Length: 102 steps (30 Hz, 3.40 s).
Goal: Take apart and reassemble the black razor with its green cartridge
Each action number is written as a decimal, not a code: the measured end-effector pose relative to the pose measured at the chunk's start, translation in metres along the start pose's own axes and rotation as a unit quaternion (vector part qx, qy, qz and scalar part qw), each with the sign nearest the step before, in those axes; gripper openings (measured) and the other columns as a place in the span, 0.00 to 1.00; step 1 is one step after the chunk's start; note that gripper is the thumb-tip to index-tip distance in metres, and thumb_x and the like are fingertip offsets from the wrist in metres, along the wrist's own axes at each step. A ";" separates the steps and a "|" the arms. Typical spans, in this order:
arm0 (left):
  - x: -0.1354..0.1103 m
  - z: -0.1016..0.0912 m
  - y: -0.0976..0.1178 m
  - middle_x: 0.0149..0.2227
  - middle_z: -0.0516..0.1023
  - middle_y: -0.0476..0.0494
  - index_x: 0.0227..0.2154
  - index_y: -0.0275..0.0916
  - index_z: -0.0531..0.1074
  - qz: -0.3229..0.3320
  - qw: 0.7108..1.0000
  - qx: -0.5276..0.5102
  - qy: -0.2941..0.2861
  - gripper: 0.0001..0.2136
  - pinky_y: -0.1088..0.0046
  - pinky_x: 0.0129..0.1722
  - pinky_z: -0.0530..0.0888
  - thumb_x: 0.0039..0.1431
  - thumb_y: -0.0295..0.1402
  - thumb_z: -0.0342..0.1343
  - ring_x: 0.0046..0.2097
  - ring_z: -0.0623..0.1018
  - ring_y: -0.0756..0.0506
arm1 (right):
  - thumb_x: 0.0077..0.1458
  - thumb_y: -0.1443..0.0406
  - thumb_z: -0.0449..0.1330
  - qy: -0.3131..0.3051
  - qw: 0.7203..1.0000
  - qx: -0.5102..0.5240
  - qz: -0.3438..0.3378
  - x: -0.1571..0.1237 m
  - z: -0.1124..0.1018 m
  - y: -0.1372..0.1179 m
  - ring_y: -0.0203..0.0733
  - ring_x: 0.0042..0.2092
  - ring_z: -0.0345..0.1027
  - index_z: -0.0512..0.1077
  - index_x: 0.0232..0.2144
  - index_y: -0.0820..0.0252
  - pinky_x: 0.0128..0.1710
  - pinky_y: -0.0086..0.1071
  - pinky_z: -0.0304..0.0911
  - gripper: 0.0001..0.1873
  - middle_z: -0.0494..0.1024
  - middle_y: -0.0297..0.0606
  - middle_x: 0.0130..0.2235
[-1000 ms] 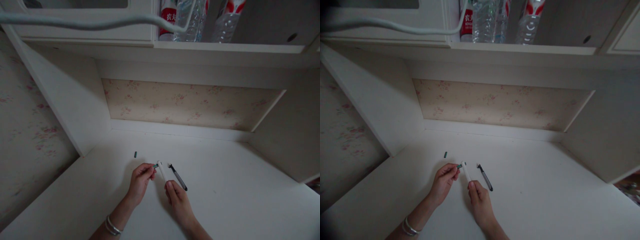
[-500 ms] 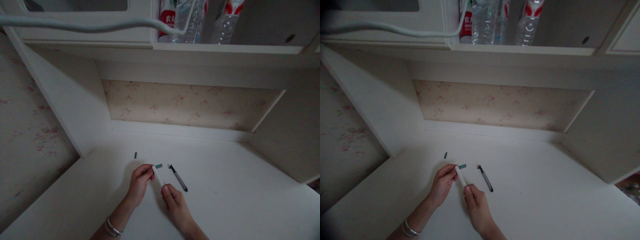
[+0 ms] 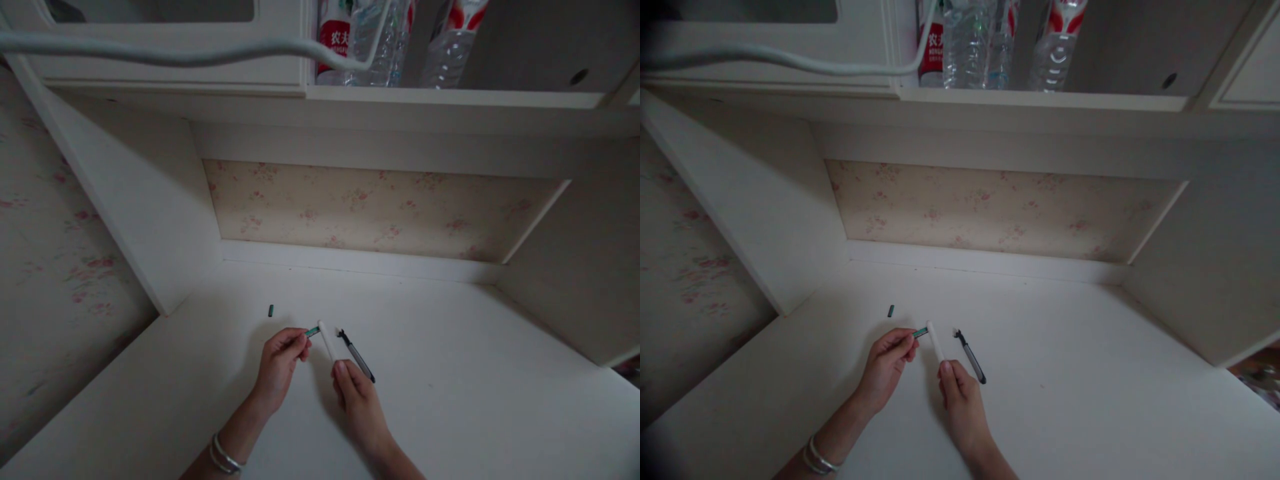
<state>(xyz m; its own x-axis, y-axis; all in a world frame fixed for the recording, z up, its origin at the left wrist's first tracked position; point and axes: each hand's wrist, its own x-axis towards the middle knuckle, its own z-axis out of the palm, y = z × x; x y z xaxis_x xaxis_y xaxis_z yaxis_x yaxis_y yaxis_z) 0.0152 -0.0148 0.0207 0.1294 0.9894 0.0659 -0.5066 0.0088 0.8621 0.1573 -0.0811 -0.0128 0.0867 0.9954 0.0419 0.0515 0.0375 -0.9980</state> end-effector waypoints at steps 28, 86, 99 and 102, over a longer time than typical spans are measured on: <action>0.000 -0.002 -0.001 0.24 0.75 0.47 0.30 0.34 0.77 -0.001 1.000 -0.002 0.000 0.07 0.77 0.27 0.65 0.48 0.31 0.63 0.26 0.69 0.52 | 0.62 0.50 0.47 -0.031 0.997 -0.057 -0.034 -0.003 0.001 0.002 0.34 0.23 0.50 0.62 0.24 0.59 0.21 0.28 0.46 0.22 0.57 0.28 0.21; 0.000 0.002 0.003 0.24 0.75 0.46 0.29 0.34 0.76 -0.026 1.000 -0.011 0.010 0.07 0.77 0.27 0.65 0.47 0.31 0.64 0.26 0.70 0.53 | 0.61 0.49 0.49 0.011 0.997 -0.072 -0.041 0.002 -0.011 -0.005 0.36 0.23 0.50 0.67 0.27 0.60 0.21 0.28 0.46 0.22 0.56 0.28 0.21; -0.001 0.002 0.002 0.26 0.75 0.47 0.31 0.34 0.76 -0.031 0.999 -0.014 -0.014 0.07 0.78 0.27 0.66 0.50 0.31 0.63 0.27 0.71 0.53 | 0.53 0.44 0.53 0.216 0.949 -0.231 0.014 0.015 -0.115 -0.010 0.43 0.28 0.67 0.75 0.36 0.62 0.28 0.32 0.60 0.27 0.75 0.38 0.27; -0.003 0.002 0.002 0.27 0.75 0.46 0.32 0.34 0.75 -0.036 0.999 -0.004 -0.025 0.07 0.77 0.27 0.66 0.50 0.32 0.62 0.27 0.71 0.53 | 0.54 0.46 0.52 0.241 0.896 -0.372 0.023 0.019 -0.161 -0.001 0.46 0.34 0.70 0.75 0.36 0.61 0.35 0.34 0.62 0.26 0.77 0.42 0.35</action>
<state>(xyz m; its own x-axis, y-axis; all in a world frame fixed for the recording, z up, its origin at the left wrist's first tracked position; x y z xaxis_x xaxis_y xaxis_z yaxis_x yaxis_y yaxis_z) 0.0161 -0.0183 0.0231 0.2077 0.9778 0.0286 -0.5007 0.0812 0.8618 0.3186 -0.0769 -0.0036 0.5159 0.8339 0.1962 0.6700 -0.2500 -0.6990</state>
